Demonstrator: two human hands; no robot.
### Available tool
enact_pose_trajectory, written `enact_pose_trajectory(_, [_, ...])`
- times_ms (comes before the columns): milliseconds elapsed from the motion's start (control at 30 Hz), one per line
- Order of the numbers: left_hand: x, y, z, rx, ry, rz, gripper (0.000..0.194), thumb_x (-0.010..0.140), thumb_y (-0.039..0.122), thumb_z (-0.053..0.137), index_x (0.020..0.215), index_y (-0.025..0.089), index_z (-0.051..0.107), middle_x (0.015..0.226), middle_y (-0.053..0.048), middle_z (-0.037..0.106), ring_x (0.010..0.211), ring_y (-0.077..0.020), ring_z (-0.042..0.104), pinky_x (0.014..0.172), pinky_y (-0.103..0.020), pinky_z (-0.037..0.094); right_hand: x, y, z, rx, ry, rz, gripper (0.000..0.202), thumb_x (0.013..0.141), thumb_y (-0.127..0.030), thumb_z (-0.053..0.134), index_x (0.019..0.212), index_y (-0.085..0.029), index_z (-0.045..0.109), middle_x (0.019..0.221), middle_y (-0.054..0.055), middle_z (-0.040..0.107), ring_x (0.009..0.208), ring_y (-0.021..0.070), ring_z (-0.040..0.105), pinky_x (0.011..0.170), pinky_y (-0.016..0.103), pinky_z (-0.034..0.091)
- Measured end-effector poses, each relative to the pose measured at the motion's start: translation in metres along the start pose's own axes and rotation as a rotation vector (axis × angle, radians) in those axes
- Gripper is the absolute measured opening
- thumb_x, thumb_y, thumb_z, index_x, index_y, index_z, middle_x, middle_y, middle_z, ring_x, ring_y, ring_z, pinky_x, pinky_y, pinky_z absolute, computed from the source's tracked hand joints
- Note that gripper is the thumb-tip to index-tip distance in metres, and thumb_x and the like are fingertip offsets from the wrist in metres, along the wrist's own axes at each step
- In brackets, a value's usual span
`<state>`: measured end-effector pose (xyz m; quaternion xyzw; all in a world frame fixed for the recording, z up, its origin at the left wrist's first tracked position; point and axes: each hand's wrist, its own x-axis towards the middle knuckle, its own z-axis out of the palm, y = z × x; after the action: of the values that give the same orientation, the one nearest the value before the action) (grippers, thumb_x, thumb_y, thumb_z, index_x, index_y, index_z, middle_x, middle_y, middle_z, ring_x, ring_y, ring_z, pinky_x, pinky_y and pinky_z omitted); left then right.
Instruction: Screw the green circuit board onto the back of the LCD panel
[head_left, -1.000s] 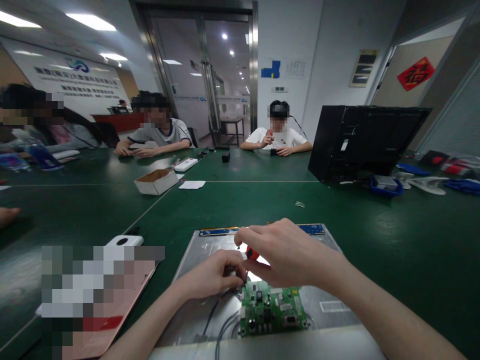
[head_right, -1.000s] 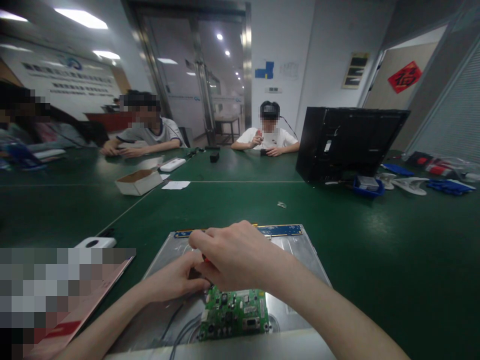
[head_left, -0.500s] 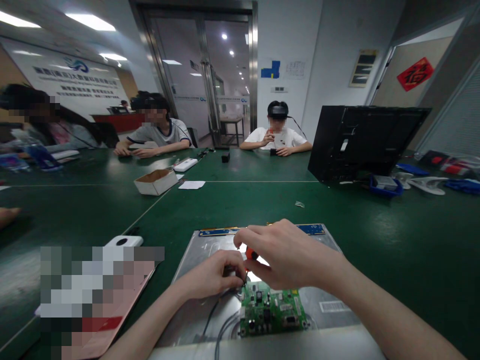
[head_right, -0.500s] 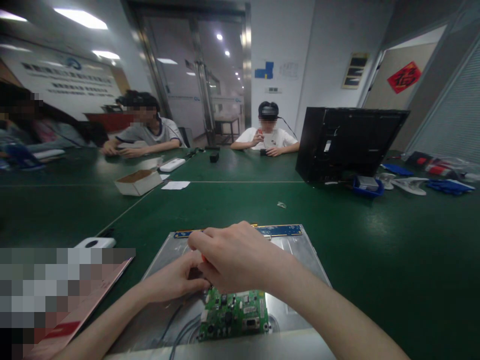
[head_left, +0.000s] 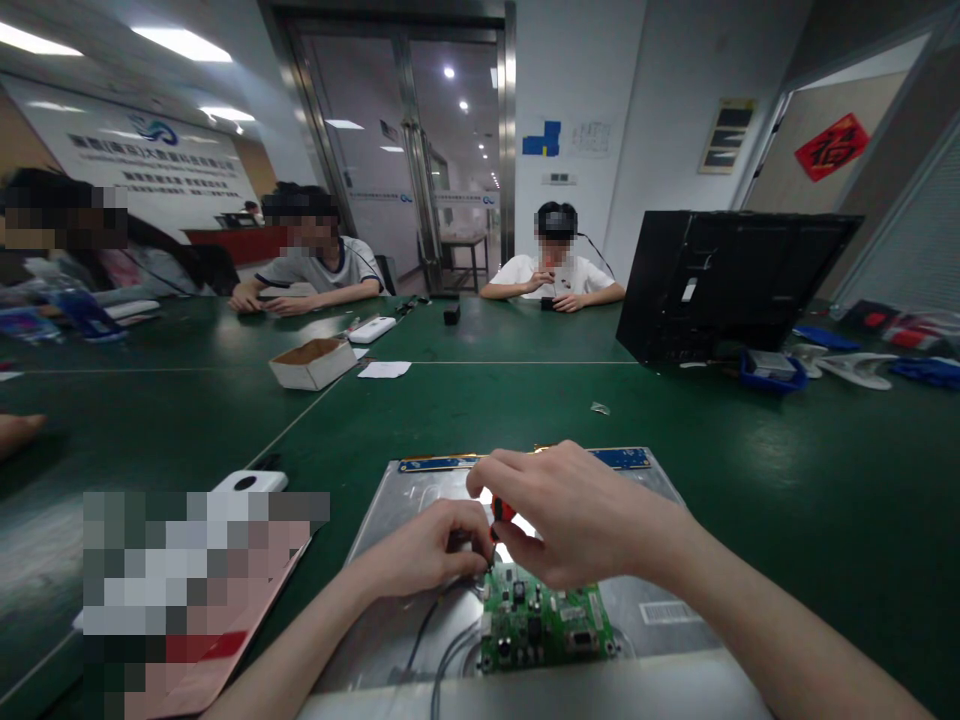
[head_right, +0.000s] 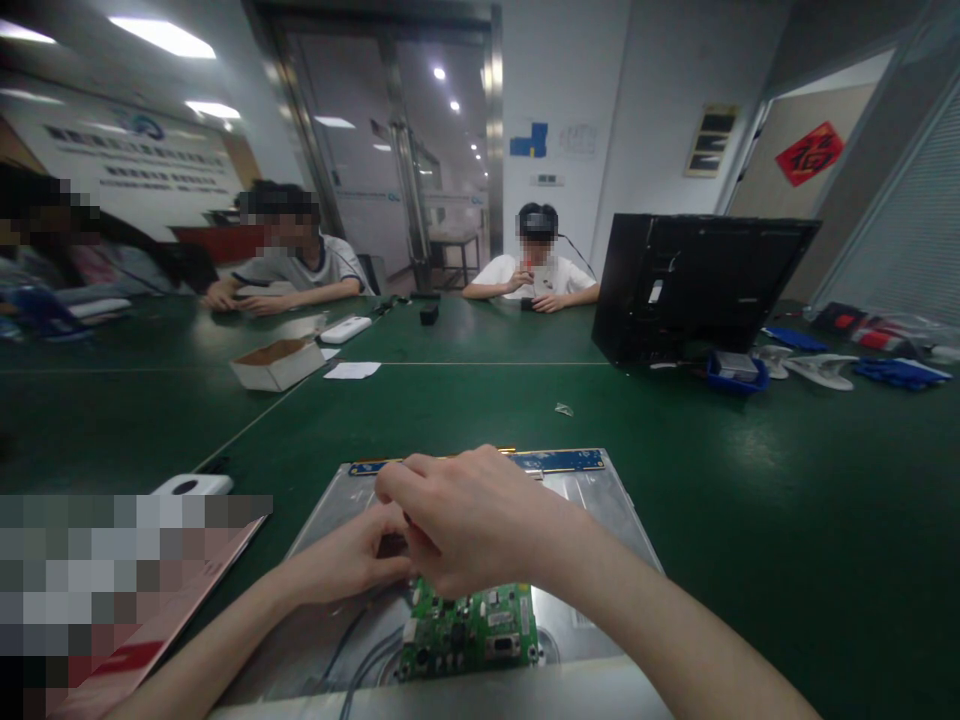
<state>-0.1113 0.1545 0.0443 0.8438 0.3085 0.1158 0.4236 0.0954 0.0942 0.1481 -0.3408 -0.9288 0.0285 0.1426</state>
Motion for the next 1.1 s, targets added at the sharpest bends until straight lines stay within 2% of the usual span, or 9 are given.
enact_pose_trajectory(200, [0.0018, -0.0014, -0.0019, -0.025, -0.019, -0.006, 0.003, 0.073, 0.017, 0.065, 0.076, 0.017, 0.064, 0.079, 0.001, 0.063, 0.074, -0.016, 0.056, 0.067, -0.025, 0.044, 0.0029, -0.0015, 0.0011, -0.015, 0.021, 0.06, 0.012, 0.093, -0.027, 0.047, 0.102, -0.019, 0.051, 0.091, 0.002, 0.067, 0.062, 0.0119, 0.052, 0.049, 0.028, 0.019])
enact_pose_trajectory(533, [-0.0002, 0.0002, 0.0007, -0.007, -0.009, 0.019, 0.003, 0.074, 0.015, 0.064, 0.076, 0.017, 0.065, 0.081, 0.001, 0.064, 0.076, -0.016, 0.056, 0.07, -0.026, 0.044, 0.0, 0.0006, -0.0003, 0.026, -0.006, -0.012, 0.025, 0.082, -0.02, 0.05, 0.107, -0.016, 0.049, 0.096, 0.005, 0.064, 0.06, 0.0115, 0.045, 0.049, 0.027, 0.023])
enact_pose_trajectory(700, [0.0001, 0.0006, -0.0016, 0.019, -0.009, -0.005, 0.004, 0.075, 0.016, 0.064, 0.079, 0.018, 0.065, 0.084, 0.0, 0.065, 0.08, -0.0174, 0.057, 0.073, -0.027, 0.044, 0.0015, -0.0002, 0.0006, -0.002, 0.008, 0.031, 0.019, 0.087, -0.021, 0.048, 0.105, -0.017, 0.05, 0.094, 0.004, 0.066, 0.059, 0.011, 0.046, 0.048, 0.027, 0.021])
enact_pose_trajectory(867, [0.0018, -0.0027, -0.0028, 0.01, -0.038, 0.009, 0.005, 0.074, 0.016, 0.064, 0.079, 0.017, 0.065, 0.081, 0.001, 0.064, 0.076, -0.0168, 0.057, 0.069, -0.026, 0.044, 0.0023, -0.0012, 0.0015, -0.026, 0.019, 0.069, 0.01, 0.092, -0.026, 0.046, 0.098, -0.019, 0.051, 0.09, 0.001, 0.068, 0.061, 0.0115, 0.052, 0.049, 0.027, 0.019])
enact_pose_trajectory(967, [0.0016, -0.003, -0.0019, 0.025, -0.021, 0.029, 0.003, 0.075, 0.017, 0.063, 0.078, 0.017, 0.064, 0.08, 0.001, 0.064, 0.075, -0.0164, 0.057, 0.067, -0.025, 0.044, 0.0012, -0.0008, 0.0005, -0.017, 0.008, 0.051, 0.01, 0.089, -0.024, 0.049, 0.098, -0.019, 0.051, 0.09, 0.001, 0.067, 0.06, 0.0113, 0.05, 0.049, 0.027, 0.021])
enact_pose_trajectory(1100, [0.0004, -0.0011, -0.0003, 0.074, 0.001, 0.027, 0.003, 0.077, 0.018, 0.062, 0.076, 0.017, 0.065, 0.08, 0.0, 0.065, 0.076, -0.0169, 0.057, 0.069, -0.026, 0.045, -0.001, -0.0003, -0.002, 0.034, -0.006, -0.014, 0.02, 0.082, -0.021, 0.051, 0.102, -0.018, 0.05, 0.094, 0.003, 0.064, 0.063, 0.0121, 0.047, 0.049, 0.027, 0.024])
